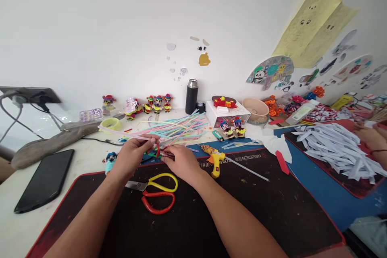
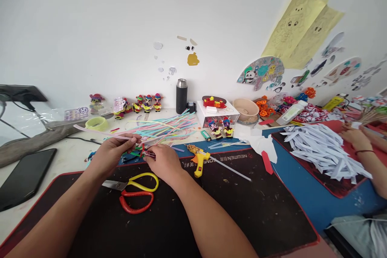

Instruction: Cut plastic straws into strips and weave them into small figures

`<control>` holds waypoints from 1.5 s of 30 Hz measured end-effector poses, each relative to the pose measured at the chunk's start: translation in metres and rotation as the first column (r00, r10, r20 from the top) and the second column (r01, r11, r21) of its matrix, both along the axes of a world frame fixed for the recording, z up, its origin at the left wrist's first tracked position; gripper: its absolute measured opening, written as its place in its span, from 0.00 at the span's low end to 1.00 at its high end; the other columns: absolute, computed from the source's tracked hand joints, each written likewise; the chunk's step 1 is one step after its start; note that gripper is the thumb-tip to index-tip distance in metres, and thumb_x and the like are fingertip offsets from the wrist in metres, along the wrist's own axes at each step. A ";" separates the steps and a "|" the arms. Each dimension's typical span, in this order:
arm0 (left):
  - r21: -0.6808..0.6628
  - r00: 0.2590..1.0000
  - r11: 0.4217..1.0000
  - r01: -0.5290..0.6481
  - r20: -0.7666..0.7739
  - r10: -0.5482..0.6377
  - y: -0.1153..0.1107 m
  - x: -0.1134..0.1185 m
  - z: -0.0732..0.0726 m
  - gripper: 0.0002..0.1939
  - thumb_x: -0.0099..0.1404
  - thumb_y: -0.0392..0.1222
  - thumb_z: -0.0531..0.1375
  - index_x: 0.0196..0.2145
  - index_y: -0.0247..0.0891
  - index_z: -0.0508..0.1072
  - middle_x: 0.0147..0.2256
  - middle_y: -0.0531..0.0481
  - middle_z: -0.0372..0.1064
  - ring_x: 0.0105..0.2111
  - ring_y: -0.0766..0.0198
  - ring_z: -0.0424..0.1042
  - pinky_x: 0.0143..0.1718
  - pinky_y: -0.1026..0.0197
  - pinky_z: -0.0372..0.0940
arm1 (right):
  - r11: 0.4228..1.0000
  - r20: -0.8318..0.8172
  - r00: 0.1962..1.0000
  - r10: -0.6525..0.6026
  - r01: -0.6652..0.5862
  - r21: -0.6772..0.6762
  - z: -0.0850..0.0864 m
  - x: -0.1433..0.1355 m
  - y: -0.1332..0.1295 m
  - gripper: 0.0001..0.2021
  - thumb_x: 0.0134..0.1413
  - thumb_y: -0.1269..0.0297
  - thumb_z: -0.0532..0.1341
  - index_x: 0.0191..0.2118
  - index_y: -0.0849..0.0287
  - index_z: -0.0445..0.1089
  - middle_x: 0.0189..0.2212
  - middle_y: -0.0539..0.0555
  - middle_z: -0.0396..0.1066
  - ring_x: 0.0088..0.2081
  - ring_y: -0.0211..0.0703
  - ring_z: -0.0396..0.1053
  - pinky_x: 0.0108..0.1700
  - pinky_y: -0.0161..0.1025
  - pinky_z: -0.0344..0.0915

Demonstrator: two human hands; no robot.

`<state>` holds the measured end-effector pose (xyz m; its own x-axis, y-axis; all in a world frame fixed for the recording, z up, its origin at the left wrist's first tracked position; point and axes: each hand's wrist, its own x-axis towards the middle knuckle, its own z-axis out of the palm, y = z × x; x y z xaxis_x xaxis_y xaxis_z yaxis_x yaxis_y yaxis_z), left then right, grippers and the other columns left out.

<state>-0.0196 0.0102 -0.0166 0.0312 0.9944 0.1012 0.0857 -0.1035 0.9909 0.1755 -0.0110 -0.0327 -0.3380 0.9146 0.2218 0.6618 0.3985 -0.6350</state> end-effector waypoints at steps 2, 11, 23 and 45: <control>0.002 1.000 1.000 -0.002 -0.003 0.002 -0.001 0.001 0.001 0.21 0.56 0.60 0.73 0.37 0.39 0.86 0.32 0.46 0.77 0.29 0.61 0.65 0.31 0.62 0.61 | 1.000 0.014 1.000 0.002 -0.002 -0.009 0.001 -0.001 -0.001 0.09 0.63 0.60 0.68 0.45 0.56 0.80 0.43 0.56 0.80 0.46 0.50 0.74 0.45 0.41 0.63; -0.008 1.000 1.000 0.007 -0.014 -0.007 -0.001 0.001 0.003 0.24 0.56 0.61 0.72 0.38 0.38 0.85 0.31 0.47 0.76 0.29 0.61 0.65 0.31 0.61 0.61 | 1.000 -0.024 1.000 0.011 -0.011 0.028 -0.003 -0.003 -0.002 0.13 0.61 0.55 0.70 0.45 0.58 0.80 0.40 0.57 0.79 0.45 0.50 0.74 0.47 0.42 0.64; -0.030 0.999 0.999 0.032 -0.028 -0.032 -0.004 0.004 0.006 0.25 0.54 0.63 0.72 0.37 0.39 0.85 0.29 0.48 0.76 0.30 0.60 0.66 0.32 0.60 0.62 | 0.946 -0.706 0.684 -0.182 -0.074 -0.316 -0.004 -0.002 0.009 0.17 0.60 0.50 0.66 0.44 0.60 0.75 0.28 0.50 0.74 0.29 0.40 0.71 0.34 0.37 0.65; 0.019 0.999 0.999 0.031 -0.024 -0.031 -0.005 0.002 0.005 0.22 0.57 0.63 0.71 0.34 0.40 0.83 0.31 0.49 0.75 0.31 0.61 0.67 0.33 0.61 0.63 | 0.889 -0.814 0.501 -0.295 -0.168 -0.426 0.000 -0.001 0.009 0.22 0.52 0.42 0.69 0.35 0.61 0.75 0.23 0.47 0.69 0.24 0.35 0.63 0.30 0.36 0.60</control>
<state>-0.0174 0.0055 -0.0115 0.0646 0.9907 0.1194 0.1058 -0.1258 0.9864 0.1749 -0.0020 -0.0329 -0.1351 0.9905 -0.0266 -0.2743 -0.0632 -0.9596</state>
